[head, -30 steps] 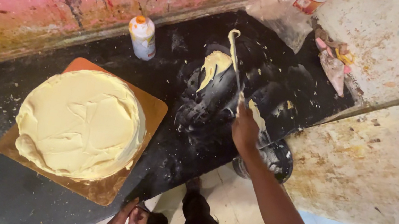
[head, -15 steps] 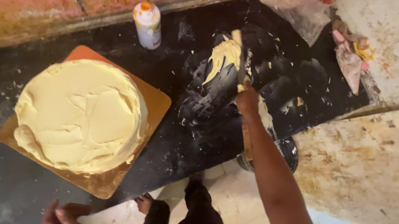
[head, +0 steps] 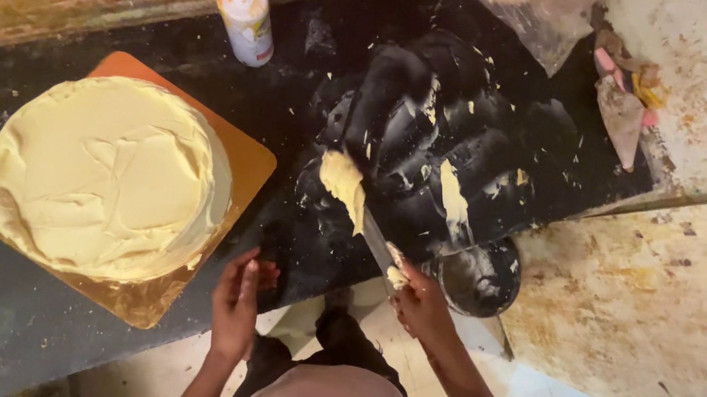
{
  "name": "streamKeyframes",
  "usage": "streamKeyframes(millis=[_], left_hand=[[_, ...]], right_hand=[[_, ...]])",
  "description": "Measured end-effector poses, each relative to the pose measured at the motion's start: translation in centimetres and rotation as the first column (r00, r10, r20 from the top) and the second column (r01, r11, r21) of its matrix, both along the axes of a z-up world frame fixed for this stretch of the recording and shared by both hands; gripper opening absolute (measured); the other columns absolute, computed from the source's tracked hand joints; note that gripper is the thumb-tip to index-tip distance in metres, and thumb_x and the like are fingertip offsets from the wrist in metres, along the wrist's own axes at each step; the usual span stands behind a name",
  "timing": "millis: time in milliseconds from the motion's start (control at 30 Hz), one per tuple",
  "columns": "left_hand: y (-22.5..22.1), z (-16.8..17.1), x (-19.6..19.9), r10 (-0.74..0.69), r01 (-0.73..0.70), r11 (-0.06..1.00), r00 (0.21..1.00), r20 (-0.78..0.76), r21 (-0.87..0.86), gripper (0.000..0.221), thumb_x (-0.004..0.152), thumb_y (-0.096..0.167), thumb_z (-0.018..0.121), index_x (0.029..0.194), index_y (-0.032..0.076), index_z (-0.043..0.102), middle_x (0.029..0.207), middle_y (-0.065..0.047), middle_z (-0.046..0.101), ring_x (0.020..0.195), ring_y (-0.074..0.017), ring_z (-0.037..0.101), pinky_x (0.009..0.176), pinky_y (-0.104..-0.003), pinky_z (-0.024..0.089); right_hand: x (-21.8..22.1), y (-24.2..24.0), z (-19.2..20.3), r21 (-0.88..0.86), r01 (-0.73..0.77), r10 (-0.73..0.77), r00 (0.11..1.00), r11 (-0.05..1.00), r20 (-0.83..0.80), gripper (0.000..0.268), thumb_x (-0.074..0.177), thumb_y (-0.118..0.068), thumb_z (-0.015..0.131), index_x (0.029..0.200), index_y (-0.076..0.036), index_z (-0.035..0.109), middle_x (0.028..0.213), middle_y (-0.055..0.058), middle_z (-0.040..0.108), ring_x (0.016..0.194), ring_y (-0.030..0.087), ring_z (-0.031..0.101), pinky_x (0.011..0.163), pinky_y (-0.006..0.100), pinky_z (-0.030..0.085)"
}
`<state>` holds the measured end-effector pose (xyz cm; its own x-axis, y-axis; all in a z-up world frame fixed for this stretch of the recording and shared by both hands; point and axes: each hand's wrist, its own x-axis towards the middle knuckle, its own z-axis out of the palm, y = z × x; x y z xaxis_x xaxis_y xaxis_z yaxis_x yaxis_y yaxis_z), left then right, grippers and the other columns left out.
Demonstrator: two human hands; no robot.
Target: The person uses a long metal spatula to spread and smooth cream icing over the top of a round cake sitting on a gold cardboard base, gathering more icing from a pile on the black counter.
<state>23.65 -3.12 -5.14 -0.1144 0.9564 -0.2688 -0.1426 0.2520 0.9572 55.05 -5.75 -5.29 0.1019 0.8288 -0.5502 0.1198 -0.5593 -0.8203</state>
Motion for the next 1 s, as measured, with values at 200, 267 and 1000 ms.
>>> streamKeyframes(millis=[200, 267, 1000], left_hand=[[-0.3, -0.2, -1.9, -0.079, 0.084, 0.996, 0.978, -0.193, 0.017, 0.038, 0.105, 0.025, 0.053, 0.132, -0.002, 0.06, 0.107, -0.015, 0.075, 0.1, -0.0196, 0.071, 0.091, -0.031, 0.056], [-1.1, -0.6, -2.6, -0.072, 0.08, 0.996, 0.972, -0.222, 0.027, 0.038, 0.105, 0.024, 0.053, 0.132, -0.002, 0.059, 0.107, -0.016, 0.075, 0.101, -0.02, 0.072, 0.091, -0.031, 0.057], [-0.2, 2.0, -20.6, 0.372, -0.424, 0.892, 0.886, 0.278, 0.159, 0.063, 0.111, 0.048, 0.033, 0.151, 0.001, 0.042, 0.147, -0.016, 0.054, 0.134, -0.0275, 0.054, 0.111, -0.043, 0.043]], right_hand=[[0.5, 1.9, -0.7, 0.519, -0.612, -0.305, 0.426, 0.596, 0.852, 0.044, 0.088, -0.006, 0.06, 0.131, -0.01, 0.062, 0.114, 0.026, 0.066, 0.086, 0.035, 0.069, 0.068, 0.038, 0.059], [-0.6, 1.6, -0.8, 0.335, -0.467, -0.06, 0.509, 0.819, 0.858, 0.047, 0.087, -0.006, 0.063, 0.134, -0.012, 0.064, 0.11, 0.023, 0.067, 0.08, 0.034, 0.07, 0.066, 0.042, 0.059], [-2.5, 2.0, -1.6, 0.139, -0.307, 0.105, 0.657, 0.941, 0.747, 0.04, 0.087, -0.008, 0.057, 0.125, -0.007, 0.071, 0.081, 0.022, 0.071, 0.071, 0.032, 0.072, 0.066, 0.045, 0.055]])
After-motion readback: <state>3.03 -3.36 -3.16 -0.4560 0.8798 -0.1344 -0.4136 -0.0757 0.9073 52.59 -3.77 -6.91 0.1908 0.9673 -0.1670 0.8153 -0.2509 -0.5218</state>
